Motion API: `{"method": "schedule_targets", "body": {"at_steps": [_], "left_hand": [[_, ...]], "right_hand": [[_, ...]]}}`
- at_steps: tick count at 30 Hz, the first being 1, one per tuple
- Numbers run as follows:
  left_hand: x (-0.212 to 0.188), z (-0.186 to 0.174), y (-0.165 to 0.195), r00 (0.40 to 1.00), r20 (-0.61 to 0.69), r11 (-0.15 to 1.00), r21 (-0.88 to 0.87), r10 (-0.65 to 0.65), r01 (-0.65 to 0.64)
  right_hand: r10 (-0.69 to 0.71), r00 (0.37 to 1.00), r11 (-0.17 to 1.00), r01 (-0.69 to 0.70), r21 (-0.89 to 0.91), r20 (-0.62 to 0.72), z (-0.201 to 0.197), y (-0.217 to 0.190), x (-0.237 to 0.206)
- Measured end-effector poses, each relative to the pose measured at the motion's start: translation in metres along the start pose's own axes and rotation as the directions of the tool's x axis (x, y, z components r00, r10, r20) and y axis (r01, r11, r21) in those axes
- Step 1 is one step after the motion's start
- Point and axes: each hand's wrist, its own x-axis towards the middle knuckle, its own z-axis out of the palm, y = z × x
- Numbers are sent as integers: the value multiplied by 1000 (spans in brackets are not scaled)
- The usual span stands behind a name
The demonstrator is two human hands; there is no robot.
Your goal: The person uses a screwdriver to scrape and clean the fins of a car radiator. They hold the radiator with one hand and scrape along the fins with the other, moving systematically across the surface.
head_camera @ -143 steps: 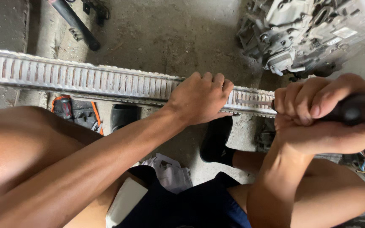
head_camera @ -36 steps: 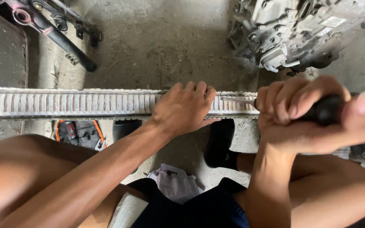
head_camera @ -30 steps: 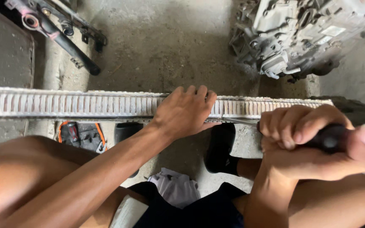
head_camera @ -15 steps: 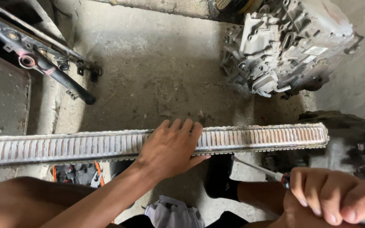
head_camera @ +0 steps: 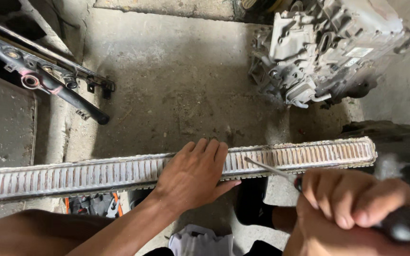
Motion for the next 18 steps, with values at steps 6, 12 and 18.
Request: {"method": "schedule_targets", "body": {"at_steps": [6,12,18], "left_hand": [[1,6,0,998,-43,997,73,35,-32],[2,6,0,999,46,994,102,19,-24],[2,6,1,1000,20,993,116,23,-26]], "right_hand": [[67,998,992,-66,105,-8,16,14,-2],[56,998,987,-60,150,31,14,24,6],[44,995,993,-34,111,-89,15,19,-10]]}}
